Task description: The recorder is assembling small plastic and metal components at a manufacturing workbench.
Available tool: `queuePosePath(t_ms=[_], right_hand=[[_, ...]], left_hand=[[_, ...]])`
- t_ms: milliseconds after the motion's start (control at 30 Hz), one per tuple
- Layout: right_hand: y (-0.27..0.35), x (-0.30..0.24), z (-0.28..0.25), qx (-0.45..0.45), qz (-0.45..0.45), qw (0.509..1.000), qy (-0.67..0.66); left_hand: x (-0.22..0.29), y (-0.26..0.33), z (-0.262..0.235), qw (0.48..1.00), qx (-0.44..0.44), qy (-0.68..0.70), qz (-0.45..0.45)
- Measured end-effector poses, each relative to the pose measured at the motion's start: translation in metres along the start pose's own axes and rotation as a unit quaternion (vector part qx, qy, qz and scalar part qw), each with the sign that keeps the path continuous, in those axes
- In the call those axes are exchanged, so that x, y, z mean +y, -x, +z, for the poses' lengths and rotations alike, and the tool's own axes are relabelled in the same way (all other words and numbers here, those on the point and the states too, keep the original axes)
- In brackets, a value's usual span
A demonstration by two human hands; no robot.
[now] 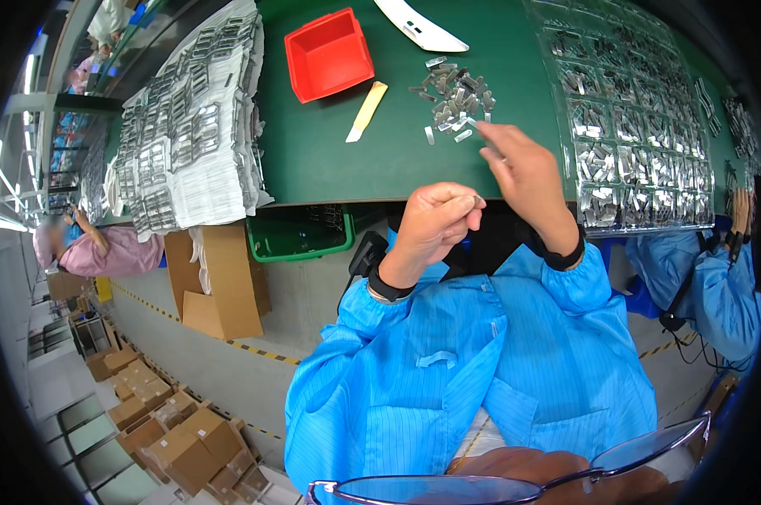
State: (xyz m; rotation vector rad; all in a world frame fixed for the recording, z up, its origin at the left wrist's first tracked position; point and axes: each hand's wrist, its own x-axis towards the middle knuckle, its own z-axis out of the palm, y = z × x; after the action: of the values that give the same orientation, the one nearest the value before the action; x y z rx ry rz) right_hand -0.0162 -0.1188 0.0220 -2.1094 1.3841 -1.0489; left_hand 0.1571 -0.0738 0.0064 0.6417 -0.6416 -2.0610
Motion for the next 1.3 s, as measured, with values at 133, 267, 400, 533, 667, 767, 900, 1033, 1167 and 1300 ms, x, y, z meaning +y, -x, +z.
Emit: queuePosePath(t_ms=[133, 267, 400, 533, 667, 767, 900, 1033, 1167, 1300], right_hand=[[0.004, -0.006, 0.019, -0.061, -0.063, 0.978, 0.188], [0.028, -0.015, 0.023, -0.092, -0.055, 0.962, 0.252], [0.055, -0.007, 0.023, -0.05, -0.143, 0.962, 0.229], [0.066, 0.013, 0.034, 0.024, -0.209, 0.948, 0.238], [0.066, 0.016, 0.04, 0.066, -0.232, 0.948, 0.207], [0.063, 0.014, 0.039, 0.068, -0.223, 0.952, 0.2], [0.06, 0.011, 0.038, 0.066, -0.191, 0.966, 0.162], [0.059, 0.008, 0.034, 0.048, -0.194, 0.966, 0.167], [0.063, 0.014, 0.03, 0.038, -0.214, 0.962, 0.164], [0.067, 0.024, 0.031, 0.058, -0.239, 0.961, 0.128]], left_hand=[[0.004, 0.011, -0.013, 0.997, 0.027, 0.074, 0.015], [0.012, 0.019, -0.02, 0.993, 0.056, 0.098, 0.026], [0.001, 0.023, -0.035, 0.992, 0.062, 0.11, 0.007], [-0.021, 0.019, -0.048, 0.989, 0.095, 0.002, -0.117], [-0.034, 0.007, -0.04, 0.984, 0.133, -0.006, -0.114], [-0.04, 0.001, -0.037, 0.985, 0.14, 0.008, -0.105], [-0.039, -0.001, -0.033, 0.981, 0.15, 0.011, -0.122], [-0.044, -0.005, -0.029, 0.977, 0.176, 0.024, -0.118], [-0.052, -0.005, -0.031, 0.979, 0.159, 0.054, -0.118], [-0.05, -0.006, -0.03, 0.979, 0.144, 0.081, -0.116]])
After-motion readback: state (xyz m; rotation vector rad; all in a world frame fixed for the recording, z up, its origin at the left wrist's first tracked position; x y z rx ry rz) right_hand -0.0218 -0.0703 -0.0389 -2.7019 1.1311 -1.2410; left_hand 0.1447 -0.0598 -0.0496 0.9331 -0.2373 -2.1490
